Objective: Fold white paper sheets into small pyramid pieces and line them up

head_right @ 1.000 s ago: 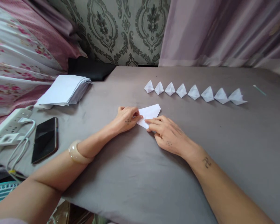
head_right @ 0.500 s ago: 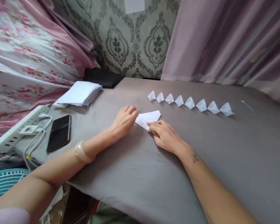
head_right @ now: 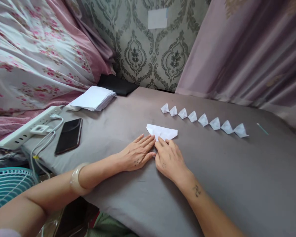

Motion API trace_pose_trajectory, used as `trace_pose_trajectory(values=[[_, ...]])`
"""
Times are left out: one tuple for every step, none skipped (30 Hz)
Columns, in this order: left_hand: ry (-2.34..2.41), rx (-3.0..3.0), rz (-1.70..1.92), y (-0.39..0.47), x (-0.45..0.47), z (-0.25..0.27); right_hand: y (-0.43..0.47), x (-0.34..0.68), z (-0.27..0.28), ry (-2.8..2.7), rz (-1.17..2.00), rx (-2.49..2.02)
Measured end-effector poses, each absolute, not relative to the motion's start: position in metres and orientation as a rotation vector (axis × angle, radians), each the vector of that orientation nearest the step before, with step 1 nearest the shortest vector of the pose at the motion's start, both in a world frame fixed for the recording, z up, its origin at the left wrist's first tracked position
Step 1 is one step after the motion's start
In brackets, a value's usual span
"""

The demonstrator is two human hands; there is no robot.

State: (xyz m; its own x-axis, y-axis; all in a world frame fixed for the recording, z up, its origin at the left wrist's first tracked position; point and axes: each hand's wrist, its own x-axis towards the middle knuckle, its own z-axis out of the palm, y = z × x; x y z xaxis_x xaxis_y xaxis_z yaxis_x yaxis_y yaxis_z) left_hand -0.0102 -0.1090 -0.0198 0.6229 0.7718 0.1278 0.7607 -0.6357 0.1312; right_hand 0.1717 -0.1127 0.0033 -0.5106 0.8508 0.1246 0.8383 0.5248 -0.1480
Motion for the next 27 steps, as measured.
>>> trace_pose_trajectory(values=[[1.296,2.787,0.268,-0.108,-0.011,-0.019,-0.115,0.169,0.004,-2.58,0.086,-1.468],[1.285,2.801,0.271,-0.108,-0.012,-0.019,-0.116,0.168,0.005,-2.579,0.077,-1.487],[1.28,2.813,0.274,-0.108,-0.013,-0.018,-0.116,0.167,0.005,-2.577,0.073,-1.499],[1.285,2.82,0.274,-0.108,-0.013,-0.018,-0.116,0.167,0.006,-2.576,0.072,-1.506],[1.296,2.825,0.273,-0.108,-0.012,-0.017,-0.116,0.167,0.006,-2.577,0.073,-1.507],[1.308,2.828,0.273,-0.107,-0.011,-0.015,-0.115,0.168,0.006,-2.578,0.073,-1.502],[1.322,2.83,0.272,-0.107,-0.01,-0.014,-0.115,0.168,0.006,-2.577,0.07,-1.493],[1.338,2.831,0.27,-0.107,-0.008,-0.013,-0.114,0.169,0.005,-2.573,0.063,-1.485],[1.355,2.832,0.266,-0.107,-0.006,-0.012,-0.114,0.169,0.005,-2.565,0.055,-1.482],[1.372,2.834,0.264,-0.107,-0.004,-0.011,-0.114,0.169,0.005,-2.558,0.046,-1.481],[1.389,2.835,0.263,-0.107,-0.002,-0.011,-0.114,0.169,0.004,-2.555,0.042,-1.484],[1.406,2.835,0.263,-0.107,0.0,-0.011,-0.114,0.169,0.004,-2.555,0.042,-1.492],[1.421,2.834,0.264,-0.106,0.001,-0.012,-0.114,0.168,0.004,-2.561,0.047,-1.501],[1.436,2.83,0.266,-0.105,0.002,-0.013,-0.114,0.168,0.005,-2.569,0.054,-1.507],[1.457,2.82,0.266,-0.103,0.002,-0.014,-0.114,0.168,0.005,-2.576,0.062,-1.512],[1.484,2.808,0.266,-0.099,0.002,-0.015,-0.114,0.168,0.005,-2.58,0.068,-1.515],[1.512,2.795,0.264,-0.095,0.002,-0.016,-0.113,0.168,0.005,-2.581,0.073,-1.516],[1.547,2.779,0.261,-0.089,0.0,-0.017,-0.113,0.168,0.005,-2.578,0.076,-1.517],[1.576,2.769,0.262,-0.081,-0.001,-0.018,-0.113,0.168,0.005,-2.573,0.079,-1.518],[1.599,2.76,0.258,-0.073,-0.004,-0.019,-0.113,0.168,0.005,-2.566,0.081,-1.519],[1.634,2.741,0.252,-0.064,-0.007,-0.02,-0.113,0.168,0.004,-2.559,0.082,-1.518],[1.663,2.719,0.234,-0.055,-0.01,-0.02,-0.113,0.168,0.004,-2.551,0.079,-1.517],[1.69,2.695,0.21,-0.046,-0.013,-0.019,-0.113,0.168,0.003,-2.543,0.073,-1.516],[1.693,2.681,0.191,-0.038,-0.016,-0.018,-0.114,0.168,0.003,-2.537,0.065,-1.513],[1.707,2.657,0.189,-0.032,-0.018,-0.015,-0.115,0.168,0.002,-2.534,0.055,-1.509],[1.727,2.635,0.192,-0.028,-0.019,-0.013,-0.116,0.167,0.002,-2.532,0.044,-1.508],[1.767,2.624,0.214,-0.026,-0.019,-0.01,-0.117,0.166,0.003,-2.531,0.035,-1.509]])
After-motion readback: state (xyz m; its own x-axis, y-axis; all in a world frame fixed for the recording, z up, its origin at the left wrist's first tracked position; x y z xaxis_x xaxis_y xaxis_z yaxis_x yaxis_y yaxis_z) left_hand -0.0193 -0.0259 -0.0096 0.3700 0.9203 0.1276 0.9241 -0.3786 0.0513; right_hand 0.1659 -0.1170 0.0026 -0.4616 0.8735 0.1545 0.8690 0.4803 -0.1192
